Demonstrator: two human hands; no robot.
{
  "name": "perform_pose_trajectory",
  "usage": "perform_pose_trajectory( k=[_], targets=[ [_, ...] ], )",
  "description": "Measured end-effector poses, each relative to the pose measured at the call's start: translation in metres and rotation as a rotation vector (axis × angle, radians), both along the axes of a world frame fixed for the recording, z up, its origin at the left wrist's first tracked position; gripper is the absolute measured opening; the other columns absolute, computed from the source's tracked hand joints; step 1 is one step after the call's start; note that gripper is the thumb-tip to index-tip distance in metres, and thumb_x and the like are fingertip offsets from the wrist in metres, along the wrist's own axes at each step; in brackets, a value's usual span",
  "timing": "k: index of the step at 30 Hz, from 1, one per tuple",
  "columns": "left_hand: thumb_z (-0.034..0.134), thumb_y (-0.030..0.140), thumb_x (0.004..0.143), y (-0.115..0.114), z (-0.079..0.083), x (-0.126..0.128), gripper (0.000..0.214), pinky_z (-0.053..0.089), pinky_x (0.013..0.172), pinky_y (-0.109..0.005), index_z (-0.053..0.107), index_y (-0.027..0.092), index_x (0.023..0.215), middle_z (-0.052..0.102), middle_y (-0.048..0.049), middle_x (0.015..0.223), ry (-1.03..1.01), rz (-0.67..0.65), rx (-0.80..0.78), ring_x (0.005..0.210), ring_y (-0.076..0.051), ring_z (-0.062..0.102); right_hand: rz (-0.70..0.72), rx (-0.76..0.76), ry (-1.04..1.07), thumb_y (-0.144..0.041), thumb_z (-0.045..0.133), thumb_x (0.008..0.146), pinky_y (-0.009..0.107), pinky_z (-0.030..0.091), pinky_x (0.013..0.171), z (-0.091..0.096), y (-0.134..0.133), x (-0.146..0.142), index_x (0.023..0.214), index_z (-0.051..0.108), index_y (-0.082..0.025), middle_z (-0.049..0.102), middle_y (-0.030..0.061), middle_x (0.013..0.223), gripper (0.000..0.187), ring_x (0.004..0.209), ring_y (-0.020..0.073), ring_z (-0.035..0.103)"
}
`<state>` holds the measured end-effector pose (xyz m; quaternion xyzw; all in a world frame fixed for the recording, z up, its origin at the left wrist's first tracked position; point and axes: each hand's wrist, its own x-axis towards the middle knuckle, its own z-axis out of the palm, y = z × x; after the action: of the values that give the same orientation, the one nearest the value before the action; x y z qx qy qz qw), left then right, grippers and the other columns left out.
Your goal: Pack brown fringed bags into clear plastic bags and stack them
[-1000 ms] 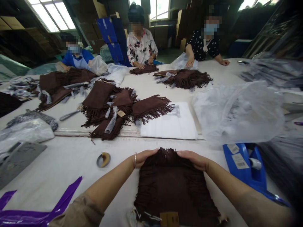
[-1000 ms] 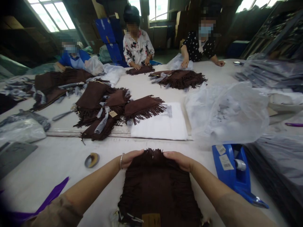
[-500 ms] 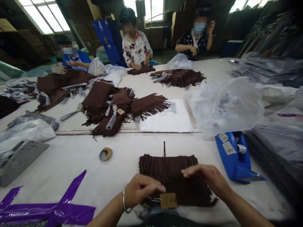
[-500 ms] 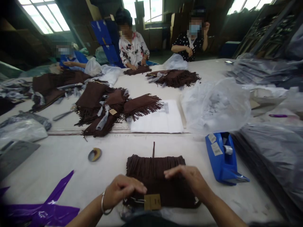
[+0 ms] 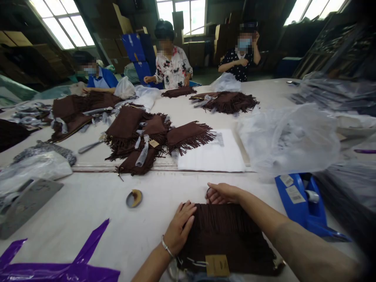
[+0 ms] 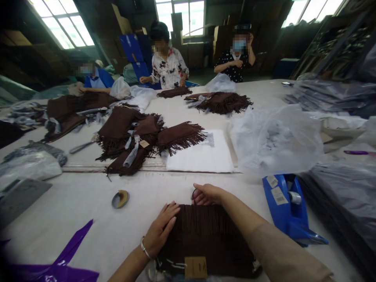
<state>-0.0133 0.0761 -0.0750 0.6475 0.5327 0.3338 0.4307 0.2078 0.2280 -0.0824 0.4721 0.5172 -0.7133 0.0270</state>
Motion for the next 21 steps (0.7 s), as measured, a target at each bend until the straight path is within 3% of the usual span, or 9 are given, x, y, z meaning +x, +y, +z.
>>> perform_pose_trajectory(
  k=[3,5,9,11,13,16,19,21],
  targets=[
    [0.039,0.030,0.093,-0.011,0.001,-0.001,0.037,0.012,0.116,-0.046,0.049,0.028,0.128,0.045,-0.0018,0.138,0.074,-0.070,0.052,0.134,-0.020,0.030,-0.020,0.055,0.130,-0.068,0.025,0.085,0.033,0.048,0.083,0.014,-0.016,-0.003,0.110,0.062,-0.016,0.068,0.0106,0.105,0.068,0.086,0.0157,0.064],
    [0.038,0.028,0.093,-0.016,0.001,-0.003,0.037,0.016,0.115,-0.046,0.047,0.028,0.129,0.044,-0.0015,0.139,0.131,-0.123,0.088,0.134,-0.019,0.030,-0.007,0.179,0.201,-0.063,0.032,0.087,0.037,0.040,0.097,0.026,-0.035,-0.003,0.114,0.060,-0.018,0.065,0.0086,0.112,0.060,0.102,0.0180,0.059],
    [0.038,0.026,0.093,-0.027,0.004,-0.001,0.038,0.021,0.114,-0.048,0.045,0.027,0.131,0.044,-0.0033,0.139,0.250,-0.215,0.161,0.134,-0.020,0.031,0.224,0.714,0.263,-0.047,0.044,0.089,0.045,0.028,0.108,0.038,-0.081,0.007,0.121,0.057,-0.026,0.054,0.0055,0.130,0.040,0.123,0.0223,0.044],
    [0.038,0.025,0.093,-0.032,0.006,0.002,0.038,0.022,0.113,-0.048,0.046,0.026,0.130,0.045,-0.0050,0.138,0.306,-0.232,0.194,0.133,-0.021,0.032,0.353,0.883,0.261,-0.042,0.046,0.089,0.049,0.022,0.111,0.035,-0.103,0.016,0.126,0.052,-0.029,0.045,0.0042,0.138,0.040,0.132,0.0233,0.034],
    [0.039,0.025,0.093,-0.038,0.008,0.003,0.037,0.024,0.112,-0.049,0.046,0.025,0.129,0.046,-0.0062,0.137,0.357,-0.232,0.222,0.132,-0.021,0.033,0.421,0.943,0.258,-0.038,0.048,0.089,0.051,0.019,0.112,0.035,-0.119,0.024,0.129,0.049,-0.029,0.041,0.0041,0.141,0.041,0.135,0.0239,0.028],
    [0.041,0.025,0.092,-0.044,0.003,0.000,0.038,0.028,0.110,-0.050,0.046,0.025,0.129,0.049,-0.0069,0.135,0.440,-0.238,0.289,0.130,-0.022,0.037,0.436,0.961,0.269,-0.034,0.045,0.091,0.050,0.021,0.112,0.045,-0.129,0.034,0.131,0.046,-0.031,0.044,0.0033,0.140,0.040,0.133,0.0222,0.031],
    [0.044,0.025,0.090,-0.042,-0.017,-0.008,0.039,0.039,0.105,-0.045,0.046,0.027,0.129,0.054,-0.0072,0.130,0.482,-0.255,0.464,0.124,-0.023,0.046,0.370,1.024,0.297,-0.032,0.042,0.092,0.046,0.024,0.112,0.067,-0.125,0.033,0.130,0.047,-0.032,0.046,0.0022,0.138,0.039,0.132,0.0201,0.033],
    [0.049,0.032,0.088,-0.030,-0.032,-0.010,0.032,0.051,0.093,-0.037,0.056,0.031,0.119,0.064,-0.0053,0.116,0.415,-0.254,0.573,0.109,-0.023,0.059,0.303,1.109,0.286,-0.034,0.043,0.091,0.044,0.026,0.111,0.072,-0.118,0.022,0.132,0.045,-0.031,0.045,0.0024,0.139,0.040,0.133,0.0200,0.031]
  ],
)
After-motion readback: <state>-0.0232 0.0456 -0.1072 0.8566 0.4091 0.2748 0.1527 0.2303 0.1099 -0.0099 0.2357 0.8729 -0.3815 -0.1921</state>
